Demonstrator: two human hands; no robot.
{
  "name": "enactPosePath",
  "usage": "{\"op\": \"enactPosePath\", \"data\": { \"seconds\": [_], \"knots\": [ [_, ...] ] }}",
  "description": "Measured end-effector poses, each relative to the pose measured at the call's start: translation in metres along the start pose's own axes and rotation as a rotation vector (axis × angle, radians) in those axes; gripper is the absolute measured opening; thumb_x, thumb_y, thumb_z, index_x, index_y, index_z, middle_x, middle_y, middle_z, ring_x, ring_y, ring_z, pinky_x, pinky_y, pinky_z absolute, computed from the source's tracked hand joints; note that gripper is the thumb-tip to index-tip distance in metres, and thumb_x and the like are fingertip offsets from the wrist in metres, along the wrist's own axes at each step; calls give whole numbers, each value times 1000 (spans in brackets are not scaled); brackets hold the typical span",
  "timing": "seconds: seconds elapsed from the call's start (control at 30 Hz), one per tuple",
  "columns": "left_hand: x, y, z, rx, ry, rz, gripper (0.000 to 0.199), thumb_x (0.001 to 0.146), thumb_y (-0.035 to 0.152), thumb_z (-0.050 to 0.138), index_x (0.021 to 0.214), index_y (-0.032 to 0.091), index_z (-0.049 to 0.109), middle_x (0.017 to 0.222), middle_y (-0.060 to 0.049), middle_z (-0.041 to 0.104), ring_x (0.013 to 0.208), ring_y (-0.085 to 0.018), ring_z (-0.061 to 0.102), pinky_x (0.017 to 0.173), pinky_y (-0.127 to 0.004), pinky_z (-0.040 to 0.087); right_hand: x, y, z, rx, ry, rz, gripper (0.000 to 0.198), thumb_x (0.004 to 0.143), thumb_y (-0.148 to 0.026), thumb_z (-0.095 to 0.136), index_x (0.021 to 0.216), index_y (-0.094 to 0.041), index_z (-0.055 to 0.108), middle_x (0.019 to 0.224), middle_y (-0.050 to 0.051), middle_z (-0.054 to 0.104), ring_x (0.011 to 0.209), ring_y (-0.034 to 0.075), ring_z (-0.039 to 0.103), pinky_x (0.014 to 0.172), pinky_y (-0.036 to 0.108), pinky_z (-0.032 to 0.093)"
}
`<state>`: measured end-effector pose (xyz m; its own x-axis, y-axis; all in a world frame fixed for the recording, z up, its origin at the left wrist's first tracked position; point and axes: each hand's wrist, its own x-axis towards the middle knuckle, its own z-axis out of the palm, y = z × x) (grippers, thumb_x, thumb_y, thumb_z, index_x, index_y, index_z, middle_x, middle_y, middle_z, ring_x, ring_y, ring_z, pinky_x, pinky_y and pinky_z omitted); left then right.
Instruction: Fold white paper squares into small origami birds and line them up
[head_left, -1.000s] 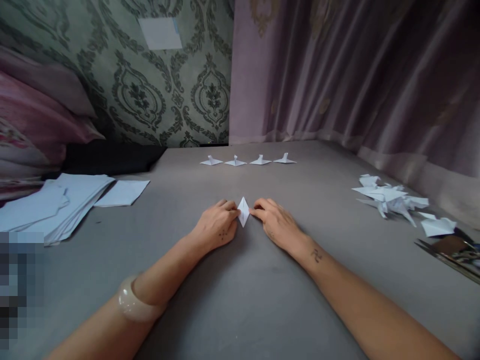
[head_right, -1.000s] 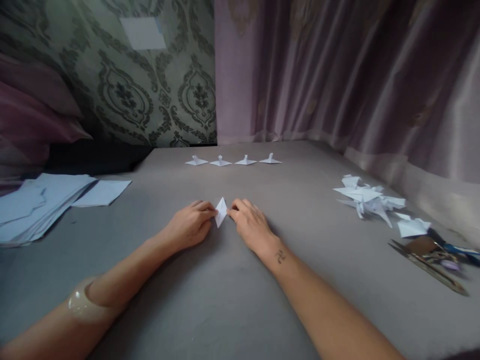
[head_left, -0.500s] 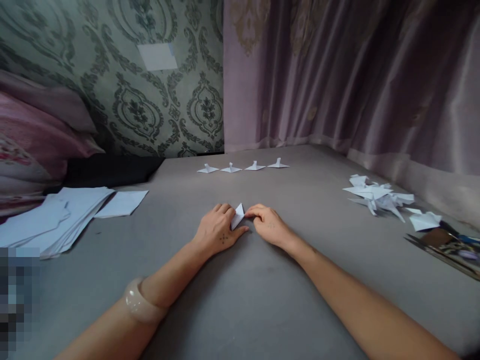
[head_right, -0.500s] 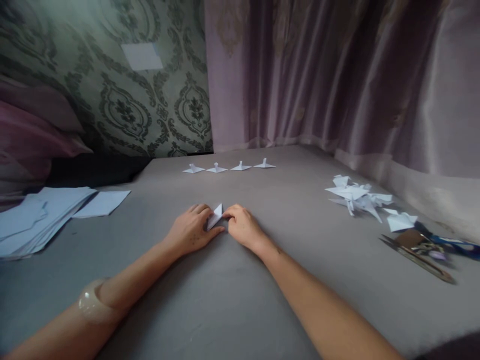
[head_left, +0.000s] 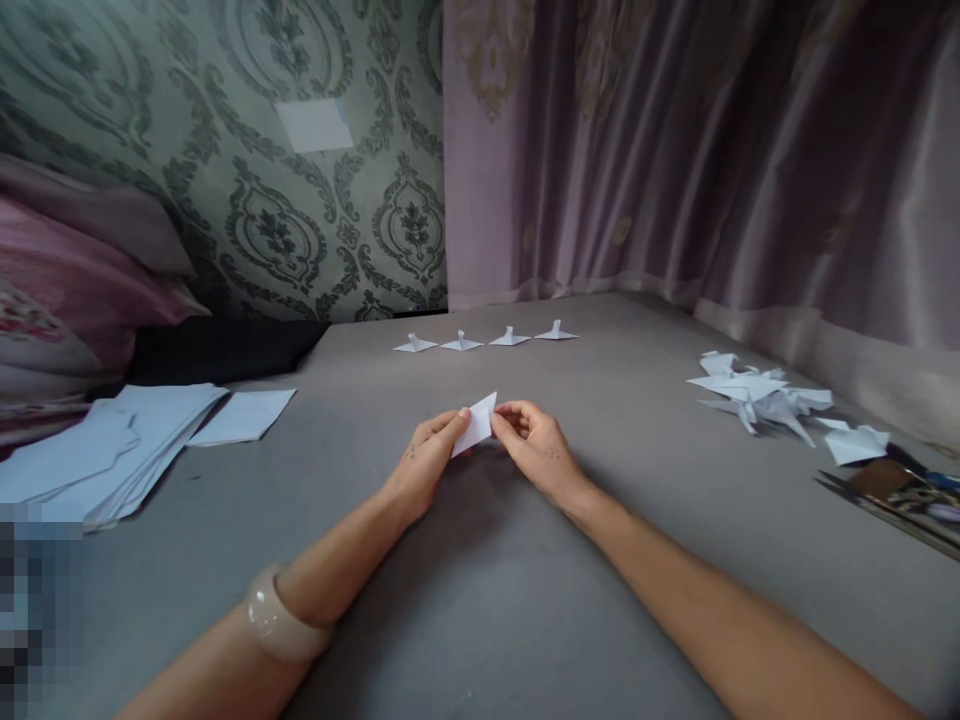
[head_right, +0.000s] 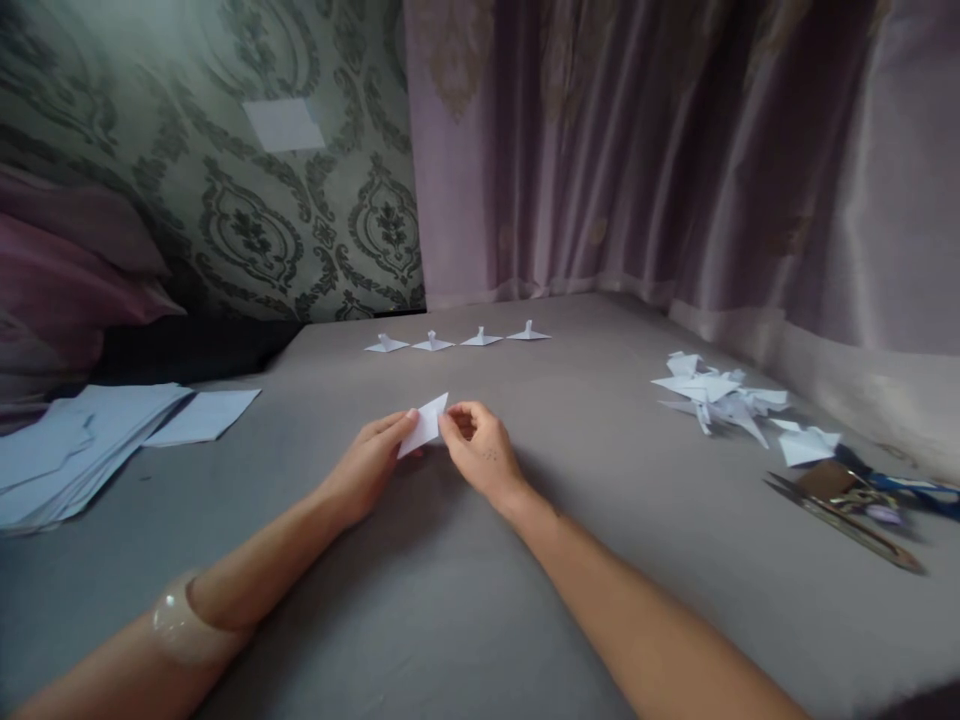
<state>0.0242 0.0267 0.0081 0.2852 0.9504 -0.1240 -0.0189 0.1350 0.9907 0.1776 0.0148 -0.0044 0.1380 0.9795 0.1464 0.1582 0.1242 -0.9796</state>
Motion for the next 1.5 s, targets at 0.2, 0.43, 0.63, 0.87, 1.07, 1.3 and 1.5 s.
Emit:
{"op": "enactPosePath", "data": {
  "seconds": [0.2, 0.43, 0.63, 0.87, 1.07, 1.3, 1.5],
  "knots": [
    [0, -1, 3, -81, -11, -25, 33, 82, 46, 57, 86, 14, 64, 74, -3, 63, 73, -15, 58, 65, -24, 44, -6, -6, 3, 87, -25, 57, 29, 76, -39, 63, 93, -17, 55, 81, 5, 67, 73, 17, 66, 67, 28, 52],
    [-2, 4, 2, -47, 7, -49, 31, 73, 34, 67, 96, 14, 65, 80, -4, 67, 68, -13, 58, 65, -24, 43, -1, 1, -5, 2, -115, 78, 26, 76, -30, 62, 97, -17, 52, 70, 0, 65, 64, 14, 63, 58, 25, 48],
    [3, -6, -3, 346, 7, 94, 21, 75, 28, 61, 91, 14, 63, 70, -1, 63, 62, -12, 55, 58, -23, 39, -1, 1, -13, -311, -189, 92, 20, 78, -25, 60, 96, -18, 55, 64, -1, 64, 59, 13, 59, 59, 25, 44],
    [1, -8, -2, 774, 3, 215, 18, 82, 24, 50, 84, 18, 67, 74, -2, 65, 67, -15, 57, 63, -26, 42, -6, 2, -7, -656, -160, -151, 9, 81, -20, 56, 82, -19, 64, 85, 4, 64, 68, 13, 58, 67, 26, 43],
    [1, -7, -9, 917, -76, 390, 25, 74, 11, 50, 87, 19, 70, 93, -6, 58, 73, -14, 56, 69, -28, 46, 0, 4, -22, -660, -332, -213, 28, 78, -6, 48, 88, -19, 70, 92, 5, 63, 75, 12, 58, 72, 24, 44],
    [6, 2, -24, 871, -275, 348, 24, 73, 18, 57, 93, 20, 70, 95, -6, 61, 74, -14, 57, 69, -27, 47, 2, -7, -36, -626, -482, -158, 24, 77, -15, 56, 95, -21, 71, 97, 4, 62, 68, 10, 56, 67, 24, 45],
    [9, 0, -26, 854, -236, 351, 19, 81, 25, 53, 84, 19, 71, 89, -5, 64, 73, -14, 58, 66, -25, 46, 5, -5, -34, -606, -433, -165, 16, 83, -25, 56, 84, -22, 72, 90, 2, 63, 68, 10, 56, 68, 25, 44]
  ]
}}
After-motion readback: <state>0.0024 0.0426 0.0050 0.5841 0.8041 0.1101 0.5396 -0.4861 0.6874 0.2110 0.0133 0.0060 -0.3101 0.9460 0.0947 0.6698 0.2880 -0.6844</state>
